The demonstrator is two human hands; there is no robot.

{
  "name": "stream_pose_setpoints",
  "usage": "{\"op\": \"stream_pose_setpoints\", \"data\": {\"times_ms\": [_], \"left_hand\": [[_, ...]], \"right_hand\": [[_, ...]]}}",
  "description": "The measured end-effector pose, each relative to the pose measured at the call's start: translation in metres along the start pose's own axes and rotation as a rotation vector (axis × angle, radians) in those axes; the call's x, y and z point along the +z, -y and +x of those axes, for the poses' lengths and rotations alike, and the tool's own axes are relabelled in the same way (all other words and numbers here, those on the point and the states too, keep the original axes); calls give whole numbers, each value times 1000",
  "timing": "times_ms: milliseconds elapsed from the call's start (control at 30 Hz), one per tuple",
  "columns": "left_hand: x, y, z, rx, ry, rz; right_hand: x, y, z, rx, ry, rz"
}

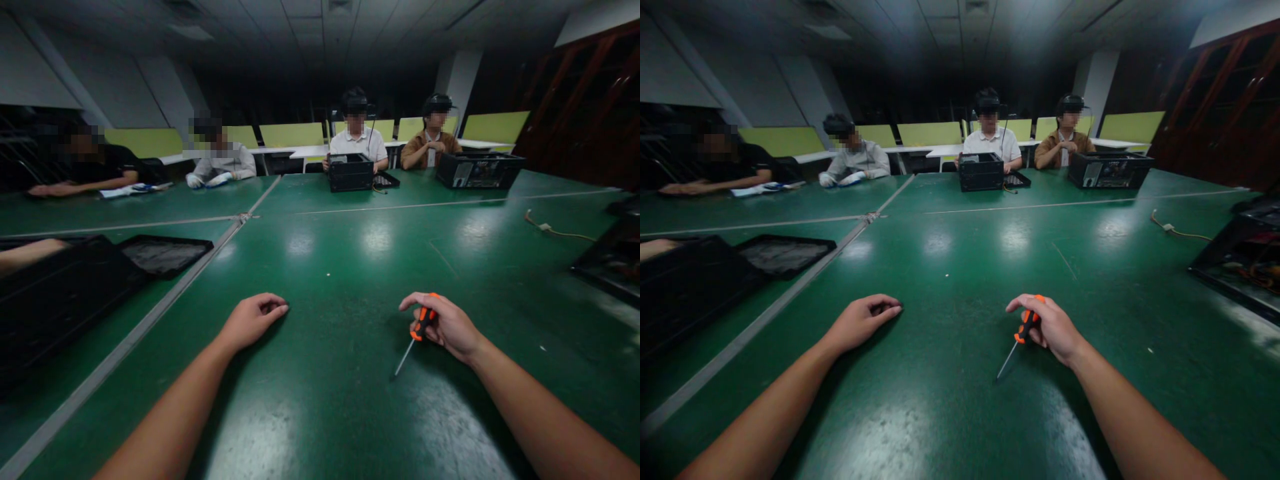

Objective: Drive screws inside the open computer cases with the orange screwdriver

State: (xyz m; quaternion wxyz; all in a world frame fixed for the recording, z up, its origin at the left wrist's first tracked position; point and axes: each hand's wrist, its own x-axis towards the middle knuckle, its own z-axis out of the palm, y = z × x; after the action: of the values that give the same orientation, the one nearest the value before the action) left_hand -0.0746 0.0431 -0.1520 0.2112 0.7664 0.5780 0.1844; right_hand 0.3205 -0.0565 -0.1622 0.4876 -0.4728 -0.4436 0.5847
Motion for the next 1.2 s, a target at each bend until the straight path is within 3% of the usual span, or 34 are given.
{"op": "stream_pose_setpoints", "data": {"times_ms": [633,900,1067,1200], "left_hand": [[-1,-6,-3,26,-13,-19],[8,-50,-20,102,-113,-98],[22,-73,-32,248,12,-108],[27,-73,-32,326,81,-83]], "right_hand": [[3,2,0,-50,-59,-125],[3,3,2,-11,-48,121],[2,11,0,43,-5,341],[0,8,0,-4,-43,108]]}}
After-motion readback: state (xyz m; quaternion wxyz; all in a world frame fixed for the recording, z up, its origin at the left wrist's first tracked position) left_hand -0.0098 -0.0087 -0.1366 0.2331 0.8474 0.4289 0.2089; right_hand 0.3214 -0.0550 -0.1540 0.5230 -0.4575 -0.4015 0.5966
